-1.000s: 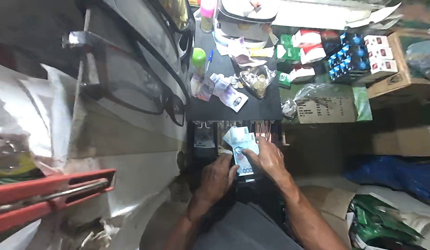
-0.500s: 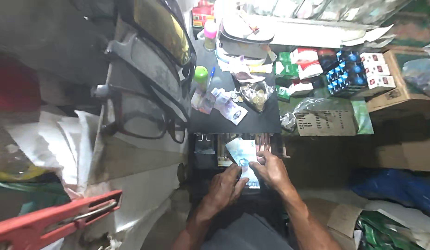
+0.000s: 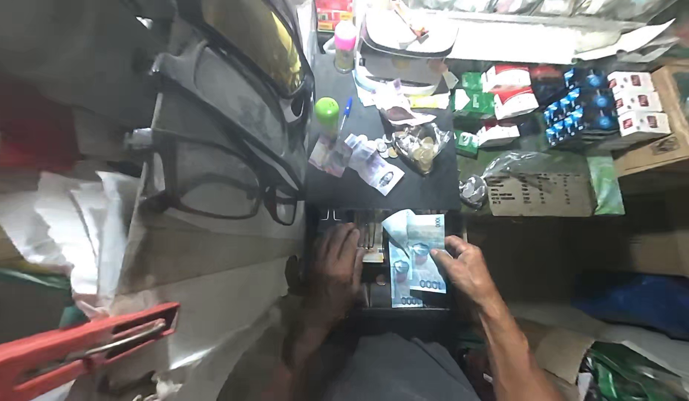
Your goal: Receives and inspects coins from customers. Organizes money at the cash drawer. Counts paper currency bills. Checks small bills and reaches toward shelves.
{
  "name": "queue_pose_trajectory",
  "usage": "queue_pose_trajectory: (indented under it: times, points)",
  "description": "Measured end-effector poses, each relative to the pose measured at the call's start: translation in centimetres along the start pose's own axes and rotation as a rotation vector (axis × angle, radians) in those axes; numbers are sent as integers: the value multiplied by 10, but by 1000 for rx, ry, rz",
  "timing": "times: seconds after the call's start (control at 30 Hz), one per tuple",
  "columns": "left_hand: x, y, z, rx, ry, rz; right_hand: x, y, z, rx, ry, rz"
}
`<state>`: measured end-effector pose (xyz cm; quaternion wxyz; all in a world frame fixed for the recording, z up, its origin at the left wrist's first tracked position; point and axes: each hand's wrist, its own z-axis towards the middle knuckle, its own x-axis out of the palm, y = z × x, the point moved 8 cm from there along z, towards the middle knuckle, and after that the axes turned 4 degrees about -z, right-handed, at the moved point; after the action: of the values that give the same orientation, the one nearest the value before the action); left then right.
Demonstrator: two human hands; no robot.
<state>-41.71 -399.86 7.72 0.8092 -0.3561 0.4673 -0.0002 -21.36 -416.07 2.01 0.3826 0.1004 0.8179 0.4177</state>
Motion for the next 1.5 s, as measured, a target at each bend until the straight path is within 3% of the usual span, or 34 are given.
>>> queue_pose_trajectory:
  times: [0.07, 0.2, 0.33, 0.47, 0.53, 0.67, 0.77, 0.87, 0.93, 1.0, 1.07, 1.2, 1.37, 1.5]
  points:
    - [10, 15, -3, -51, 63, 54, -2, -1, 2, 10, 5, -11]
    - [25, 30, -15, -119, 164, 110, -9, 17, -6, -1, 29, -466]
    - [31, 32, -29, -134, 202, 159, 9, 88, -12, -399, -118, -513]
    - [41, 28, -31, -210, 334, 172, 101, 155, -1, -735, 189, -467]
    - [41, 28, -32, -316, 399, 111, 135, 164, 2, -720, 308, -540]
    - [40, 33, -41, -439, 370, 29, 161, 145, -7, -633, 453, -618]
    - [45, 35, -47, -398, 304, 8, 172, 123, -8, -527, 563, -565]
    - [46, 35, -44, -391, 315, 14, 157, 128, -2, -549, 433, -473]
    - [49, 33, -42, -346, 368, 50, 150, 130, 7, -509, 491, -545]
    - [47, 32, -41, -237, 253, 77, 149, 128, 15, -507, 540, -614]
    - [45, 34, -42, -185, 153, 88, 140, 141, 19, -567, 419, -581]
    - [41, 31, -44, -199, 135, 78, 114, 185, 48, -721, -66, -502]
    - [26, 17, -38, -142, 21, 22, 124, 204, 111, -629, -87, -682]
    - [20, 20, -33, -153, -53, -77, 94, 204, 103, -719, -228, -547]
